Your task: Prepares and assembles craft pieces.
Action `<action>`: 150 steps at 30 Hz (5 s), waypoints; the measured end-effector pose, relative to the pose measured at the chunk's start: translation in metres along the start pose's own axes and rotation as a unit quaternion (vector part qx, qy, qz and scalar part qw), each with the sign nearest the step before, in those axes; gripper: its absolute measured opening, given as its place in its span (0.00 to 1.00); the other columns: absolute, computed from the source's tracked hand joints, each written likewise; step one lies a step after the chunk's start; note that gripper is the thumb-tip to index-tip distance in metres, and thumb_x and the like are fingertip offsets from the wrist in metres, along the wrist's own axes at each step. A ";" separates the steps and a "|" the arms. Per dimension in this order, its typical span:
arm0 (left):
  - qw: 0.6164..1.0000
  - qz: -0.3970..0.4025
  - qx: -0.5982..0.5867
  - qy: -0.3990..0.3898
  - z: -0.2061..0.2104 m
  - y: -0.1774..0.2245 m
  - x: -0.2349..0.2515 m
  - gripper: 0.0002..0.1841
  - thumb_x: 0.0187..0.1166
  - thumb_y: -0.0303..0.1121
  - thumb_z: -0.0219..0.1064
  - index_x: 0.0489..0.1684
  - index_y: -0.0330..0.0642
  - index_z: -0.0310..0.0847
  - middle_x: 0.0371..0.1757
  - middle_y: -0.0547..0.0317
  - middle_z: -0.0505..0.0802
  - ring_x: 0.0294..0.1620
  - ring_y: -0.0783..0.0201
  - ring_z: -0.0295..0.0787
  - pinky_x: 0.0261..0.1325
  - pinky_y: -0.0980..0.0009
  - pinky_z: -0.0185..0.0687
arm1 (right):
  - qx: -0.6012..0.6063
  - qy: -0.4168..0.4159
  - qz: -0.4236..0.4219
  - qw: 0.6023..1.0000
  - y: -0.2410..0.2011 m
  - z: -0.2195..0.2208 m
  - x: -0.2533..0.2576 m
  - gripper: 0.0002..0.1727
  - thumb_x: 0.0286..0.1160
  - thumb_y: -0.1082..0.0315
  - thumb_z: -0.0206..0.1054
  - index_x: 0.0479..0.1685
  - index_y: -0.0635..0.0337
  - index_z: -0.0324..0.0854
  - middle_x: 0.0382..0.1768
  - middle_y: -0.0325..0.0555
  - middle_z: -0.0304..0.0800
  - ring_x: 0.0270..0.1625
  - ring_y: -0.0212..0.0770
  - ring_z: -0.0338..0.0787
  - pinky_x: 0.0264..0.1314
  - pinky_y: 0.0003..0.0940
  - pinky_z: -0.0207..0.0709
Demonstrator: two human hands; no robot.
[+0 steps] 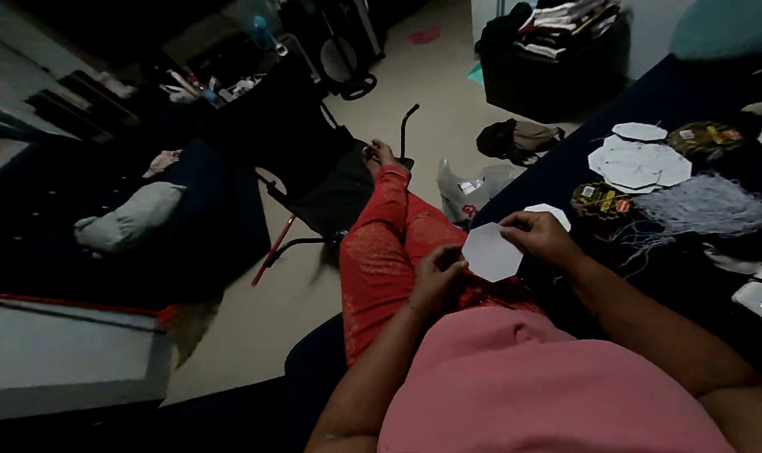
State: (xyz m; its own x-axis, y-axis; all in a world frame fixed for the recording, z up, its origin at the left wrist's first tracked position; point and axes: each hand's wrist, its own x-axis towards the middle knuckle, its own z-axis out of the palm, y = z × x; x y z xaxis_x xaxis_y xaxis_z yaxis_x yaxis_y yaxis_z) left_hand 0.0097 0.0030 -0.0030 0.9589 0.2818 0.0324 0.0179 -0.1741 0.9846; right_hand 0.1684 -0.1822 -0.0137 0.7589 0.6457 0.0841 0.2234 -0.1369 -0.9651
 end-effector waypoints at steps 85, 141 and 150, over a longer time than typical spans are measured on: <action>0.981 -0.157 -0.099 0.049 -0.010 -0.001 -0.002 0.03 0.84 0.24 0.61 0.42 0.33 0.78 0.30 0.64 0.84 0.29 0.74 0.81 0.35 0.78 0.80 | 0.088 -0.020 -0.044 0.995 0.003 0.047 -0.009 0.24 0.66 0.72 0.76 0.63 0.64 0.78 0.49 0.47 0.91 0.45 0.33 0.93 0.50 0.32 0.90; 0.997 -0.053 0.037 0.033 -0.007 -0.010 0.003 0.18 0.78 0.23 0.67 0.65 0.25 0.79 0.59 0.41 0.90 0.58 0.62 0.88 0.68 0.64 0.82 | 0.041 -0.172 0.014 0.984 -0.004 0.059 -0.015 0.33 0.63 0.75 0.78 0.73 0.65 0.75 0.59 0.53 0.89 0.56 0.39 0.91 0.63 0.38 0.86; 0.996 -0.053 -0.001 0.070 -0.013 -0.021 0.002 0.19 0.81 0.22 0.63 0.70 0.28 0.78 0.66 0.42 0.87 0.65 0.62 0.85 0.71 0.65 0.79 | 0.133 -0.132 0.084 0.979 0.001 0.051 -0.016 0.13 0.70 0.76 0.71 0.54 0.65 0.83 0.39 0.44 0.91 0.30 0.33 0.89 0.33 0.29 0.87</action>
State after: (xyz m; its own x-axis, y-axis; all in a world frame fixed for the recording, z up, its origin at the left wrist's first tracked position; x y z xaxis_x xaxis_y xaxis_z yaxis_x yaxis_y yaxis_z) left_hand 0.0077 0.0194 -0.0218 0.9025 0.4281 -0.0478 0.1156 -0.1337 0.9843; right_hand 0.1253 -0.1541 -0.0288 0.5791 0.8071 -0.1154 -0.0852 -0.0809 -0.9931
